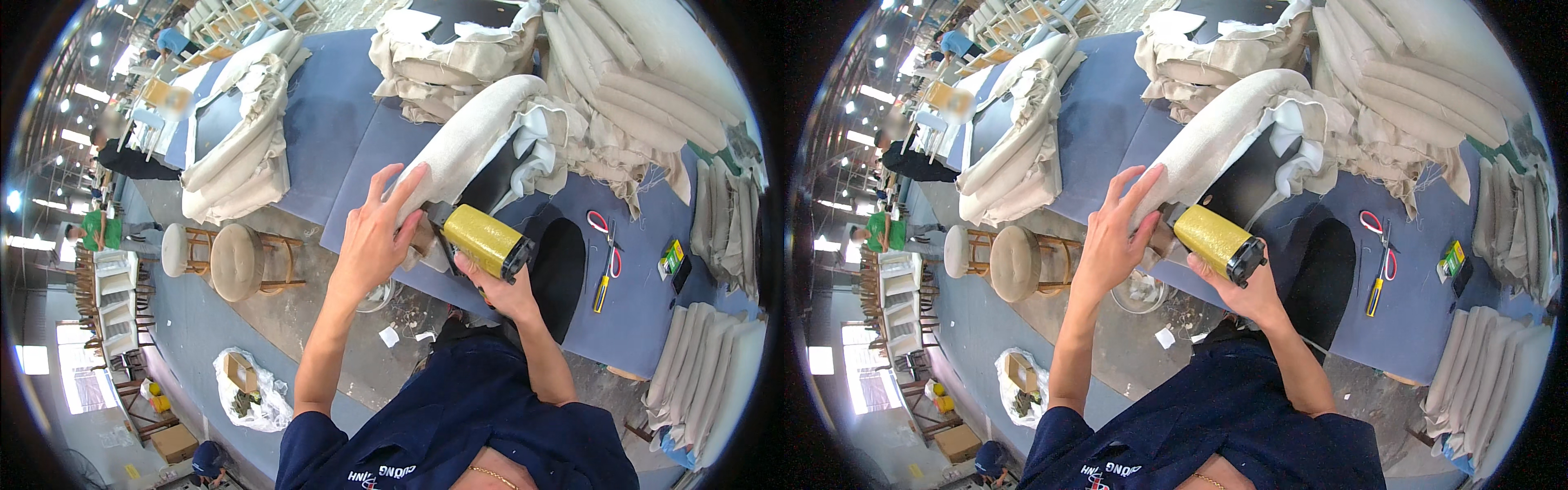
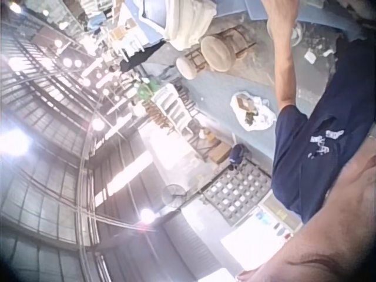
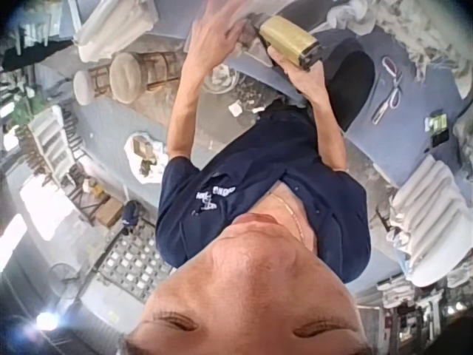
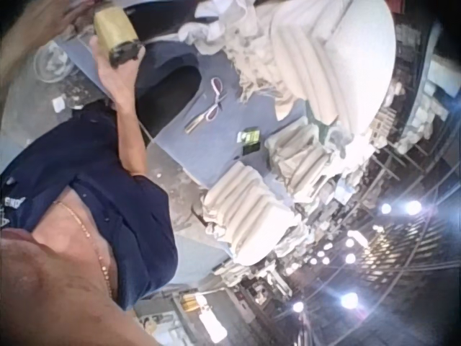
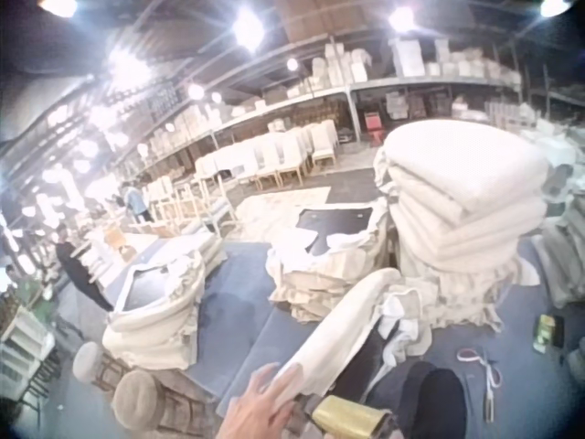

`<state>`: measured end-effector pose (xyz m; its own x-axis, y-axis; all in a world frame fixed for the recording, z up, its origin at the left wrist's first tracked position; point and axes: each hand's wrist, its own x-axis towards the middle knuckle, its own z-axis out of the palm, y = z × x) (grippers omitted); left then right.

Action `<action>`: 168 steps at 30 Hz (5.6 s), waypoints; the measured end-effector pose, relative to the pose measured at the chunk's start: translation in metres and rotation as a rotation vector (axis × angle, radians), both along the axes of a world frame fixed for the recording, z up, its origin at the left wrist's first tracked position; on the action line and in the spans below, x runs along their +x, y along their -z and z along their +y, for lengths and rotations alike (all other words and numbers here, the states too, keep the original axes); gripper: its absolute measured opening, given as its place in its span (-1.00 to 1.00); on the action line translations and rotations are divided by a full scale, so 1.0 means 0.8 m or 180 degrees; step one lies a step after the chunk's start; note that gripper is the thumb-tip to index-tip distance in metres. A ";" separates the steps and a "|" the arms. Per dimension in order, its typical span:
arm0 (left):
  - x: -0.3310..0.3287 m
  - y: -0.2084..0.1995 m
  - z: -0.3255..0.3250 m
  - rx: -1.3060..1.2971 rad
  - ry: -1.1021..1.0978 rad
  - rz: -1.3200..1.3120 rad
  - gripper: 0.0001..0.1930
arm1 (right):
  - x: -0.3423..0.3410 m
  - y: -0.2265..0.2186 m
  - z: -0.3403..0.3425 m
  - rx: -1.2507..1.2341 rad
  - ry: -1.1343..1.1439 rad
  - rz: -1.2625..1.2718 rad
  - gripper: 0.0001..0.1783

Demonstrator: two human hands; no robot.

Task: The person fits a white fabric cover onto a cylindrical foam cushion, smoothing the material and tucking the edges. They use a staple gun to secure the fabric to the cushion and a screwdriver to adjust the fit. The person also uses scissors to trim excess fabric from the cushion.

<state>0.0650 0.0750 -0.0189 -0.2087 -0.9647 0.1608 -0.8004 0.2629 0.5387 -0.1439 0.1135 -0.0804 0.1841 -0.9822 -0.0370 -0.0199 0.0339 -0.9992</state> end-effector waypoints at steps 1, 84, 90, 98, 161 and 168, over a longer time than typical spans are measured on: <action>-0.001 0.002 -0.001 0.0015 0.0036 0.0055 -0.37 | -0.001 0.003 0.000 -0.0121 0.0021 0.0046 -0.56; 0.051 0.054 -0.010 0.0482 0.0941 0.2653 -0.51 | 0.006 0.049 0.042 0.0327 -0.0285 -0.0861 -0.57; 0.050 0.049 -0.008 0.0464 0.0937 0.2573 -0.52 | 0.005 0.045 0.045 0.0378 -0.0348 -0.0749 -0.57; 0.050 0.049 -0.007 0.0479 0.0888 0.2573 -0.52 | 0.011 0.039 0.049 0.0161 -0.0040 -0.1001 -0.85; 0.046 0.030 -0.015 0.0924 0.0572 0.2296 -0.50 | 0.027 -0.009 0.042 -0.0211 0.0174 0.0189 -0.54; 0.050 0.033 -0.002 0.0766 0.1200 0.2217 -0.36 | -0.001 -0.003 0.054 -0.0384 0.0297 0.0692 -0.54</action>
